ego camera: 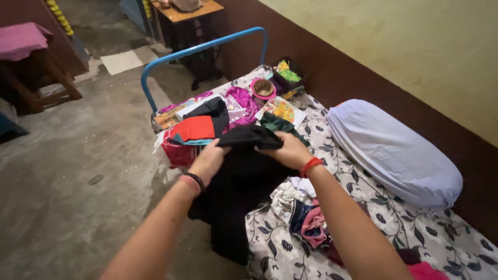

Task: The person sorts through and folds clothes on a bed, handles a pink garment and a black garment, then moves to a kitchen to remove the lid of a pressure cooker on a stove.

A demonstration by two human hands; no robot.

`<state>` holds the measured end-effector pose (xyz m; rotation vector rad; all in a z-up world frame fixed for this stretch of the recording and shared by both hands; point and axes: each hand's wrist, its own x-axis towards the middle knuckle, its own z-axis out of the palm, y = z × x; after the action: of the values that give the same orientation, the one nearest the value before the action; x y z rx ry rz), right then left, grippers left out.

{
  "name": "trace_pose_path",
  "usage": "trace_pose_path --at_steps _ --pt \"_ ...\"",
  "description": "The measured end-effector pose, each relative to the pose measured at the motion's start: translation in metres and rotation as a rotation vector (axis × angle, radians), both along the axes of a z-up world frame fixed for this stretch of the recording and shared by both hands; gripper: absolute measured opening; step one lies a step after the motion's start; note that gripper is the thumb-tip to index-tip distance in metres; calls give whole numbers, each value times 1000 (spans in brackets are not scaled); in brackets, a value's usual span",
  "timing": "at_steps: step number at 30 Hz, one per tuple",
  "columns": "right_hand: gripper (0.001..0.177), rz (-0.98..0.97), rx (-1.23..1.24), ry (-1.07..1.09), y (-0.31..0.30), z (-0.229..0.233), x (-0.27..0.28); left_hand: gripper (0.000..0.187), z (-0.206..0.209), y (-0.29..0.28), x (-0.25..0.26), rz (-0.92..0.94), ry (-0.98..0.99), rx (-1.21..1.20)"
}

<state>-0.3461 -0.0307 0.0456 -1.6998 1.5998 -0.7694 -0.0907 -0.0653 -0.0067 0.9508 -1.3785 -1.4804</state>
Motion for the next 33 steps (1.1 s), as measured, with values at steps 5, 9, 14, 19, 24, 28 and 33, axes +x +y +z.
trace_pose_path --at_steps 5,9,14,19,24,28,33 --pt "22 43 33 -435 -17 -7 -28 83 65 38 -11 34 -975 -482" --pt "27 79 -94 -493 -27 7 -27 28 76 29 -17 218 -1293 -617" --pt "37 126 13 -137 -17 52 -10 25 38 -14 -6 314 -1174 -375" --pt "71 470 113 205 -13 32 1 38 20 -23 -24 67 -142 -212" --pt "40 154 209 -652 -41 -28 -2 58 65 -2 -12 157 -886 -481" --pt "41 133 383 -939 -31 -10 11 31 74 10 8 327 -1298 -528" --pt "52 352 341 -719 -6 28 37 22 46 -2 17 385 -1223 -382"
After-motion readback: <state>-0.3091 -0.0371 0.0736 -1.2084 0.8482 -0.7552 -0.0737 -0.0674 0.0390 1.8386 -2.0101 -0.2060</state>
